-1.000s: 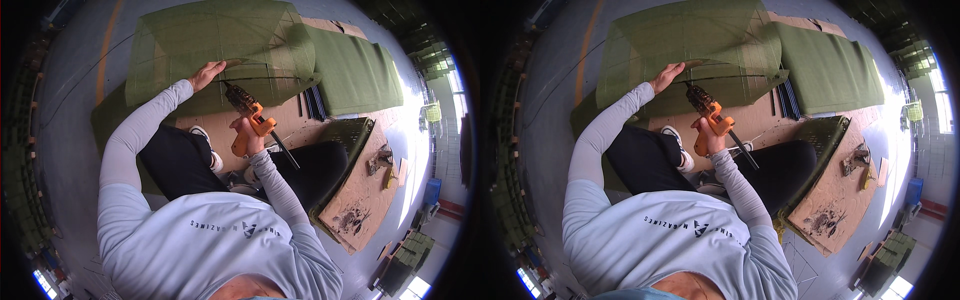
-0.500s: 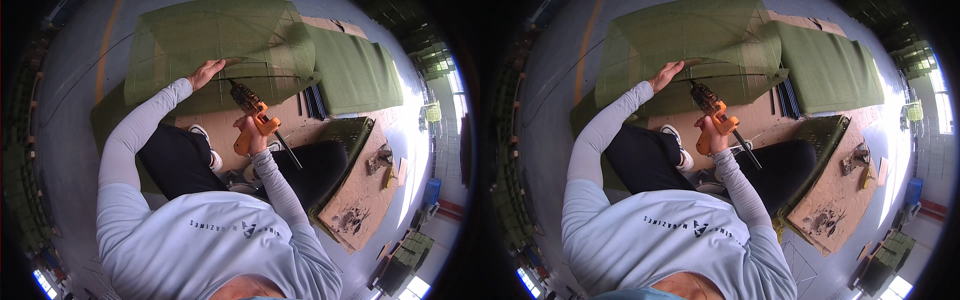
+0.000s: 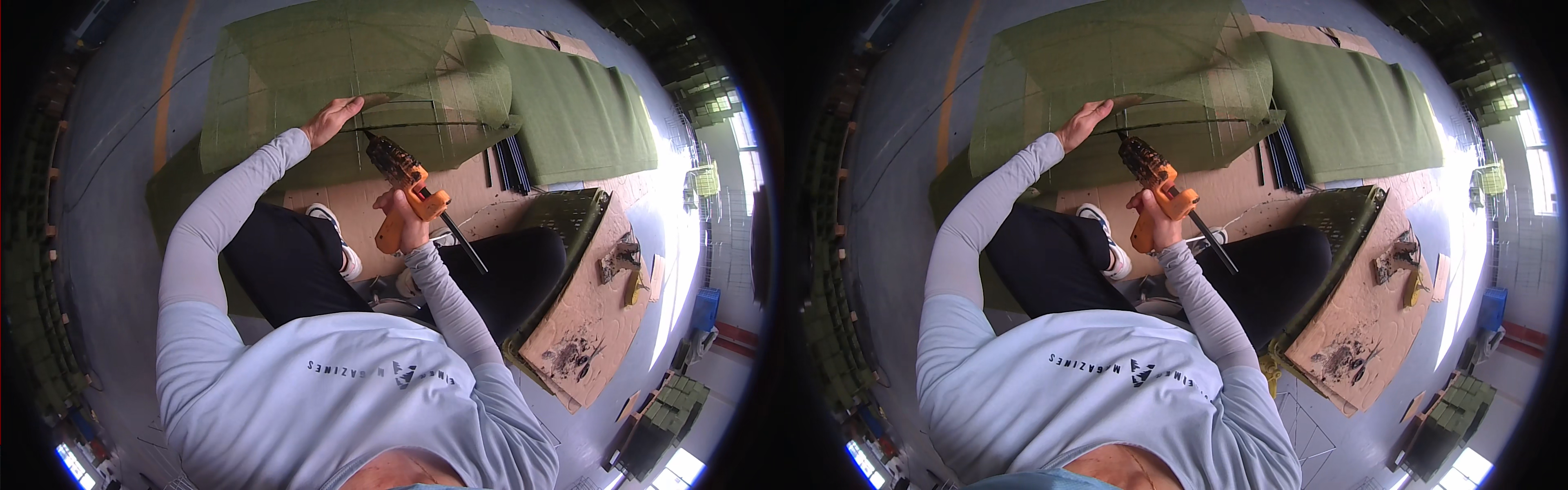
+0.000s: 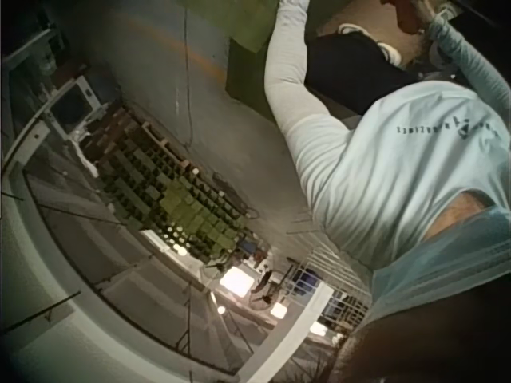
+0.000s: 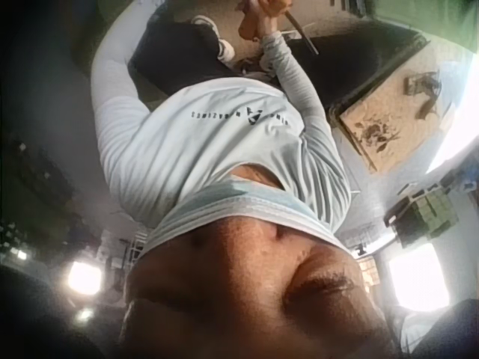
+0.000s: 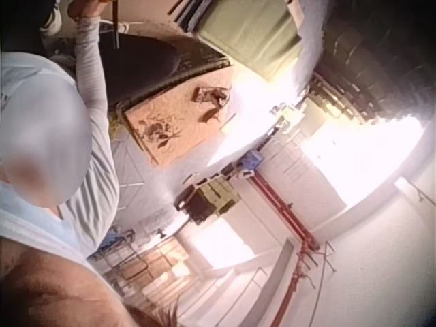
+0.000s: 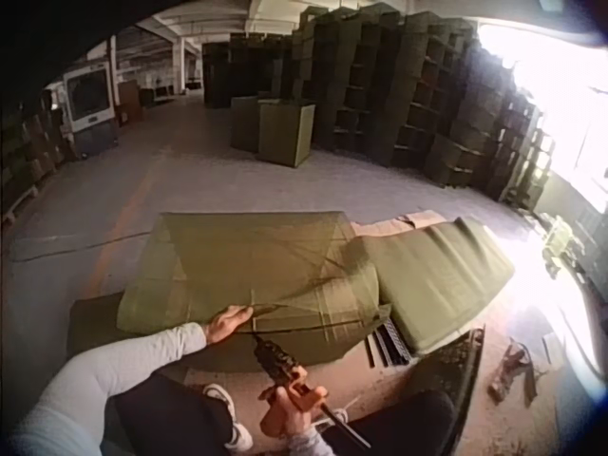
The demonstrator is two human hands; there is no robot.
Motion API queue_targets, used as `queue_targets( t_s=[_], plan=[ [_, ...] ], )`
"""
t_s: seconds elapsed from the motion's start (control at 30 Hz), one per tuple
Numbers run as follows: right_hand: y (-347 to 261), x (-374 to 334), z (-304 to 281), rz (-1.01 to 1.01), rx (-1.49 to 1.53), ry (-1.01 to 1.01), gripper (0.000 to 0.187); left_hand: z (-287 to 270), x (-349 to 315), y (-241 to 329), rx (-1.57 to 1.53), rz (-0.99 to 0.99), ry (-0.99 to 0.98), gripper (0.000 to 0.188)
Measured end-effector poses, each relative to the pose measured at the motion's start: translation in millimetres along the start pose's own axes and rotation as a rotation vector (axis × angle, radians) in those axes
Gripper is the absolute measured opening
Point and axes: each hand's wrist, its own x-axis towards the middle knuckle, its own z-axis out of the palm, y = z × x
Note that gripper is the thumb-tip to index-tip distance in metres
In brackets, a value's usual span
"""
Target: Glue green mesh fabric onto a wire frame using a hot glue gun.
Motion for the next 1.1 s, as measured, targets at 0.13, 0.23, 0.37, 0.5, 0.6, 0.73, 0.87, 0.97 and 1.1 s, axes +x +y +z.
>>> queue_targets(
  t_s=[0.13, 0.23, 0.37, 0.5, 0.6, 0.73, 0.87, 0.97, 1.1],
  plan=[
    [-1.2, 0.5, -5.2, -0.02, 0.096, 0.034, 0.016, 0.0, -0.7, -1.6, 0.026, -0.001, 0.038, 0.059],
    [-4.6, 1.2, -6.5, -0.048, 0.103, 0.035, 0.016, -0.8, -1.9, 0.8, 0.011, -0.017, 0.011, 0.06],
    [-3.1, 0.7, -9.2, -0.044, 0.095, 0.049, 0.016, -0.5, -2.3, -1.1, 0.016, -0.022, 0.033, 0.06],
    [-3.8, 1.7, -12.9, -0.054, 0.098, 0.059, 0.019, -0.8, -2.3, 3.1, 0.004, -0.008, 0.011, 0.06],
    [-4.8, 1.2, -14.2, -0.056, 0.093, 0.067, 0.019, -1.8, -0.5, -2.9, 0.028, -0.019, 0.011, 0.06],
    [-7.9, 0.0, -16.2, -0.057, 0.102, 0.084, 0.019, 1.7, -1.4, -1.0, 0.02, -0.021, 0.04, 0.06],
    [-10.4, 0.7, -19.5, -0.07, 0.124, 0.091, 0.02, 2.0, -1.7, 0.8, 0.008, -0.014, 0.024, 0.06],
    [-10.6, 1.3, -23.0, -0.078, 0.105, 0.09, 0.02, -3.8, -1.1, 5.1, -0.024, -0.071, -0.046, 0.06],
    [-10.1, 1.2, -25.4, -0.087, 0.113, 0.097, 0.02, -5.4, -2.6, 10.0, -0.057, -0.146, -0.119, 0.06]
  ],
)
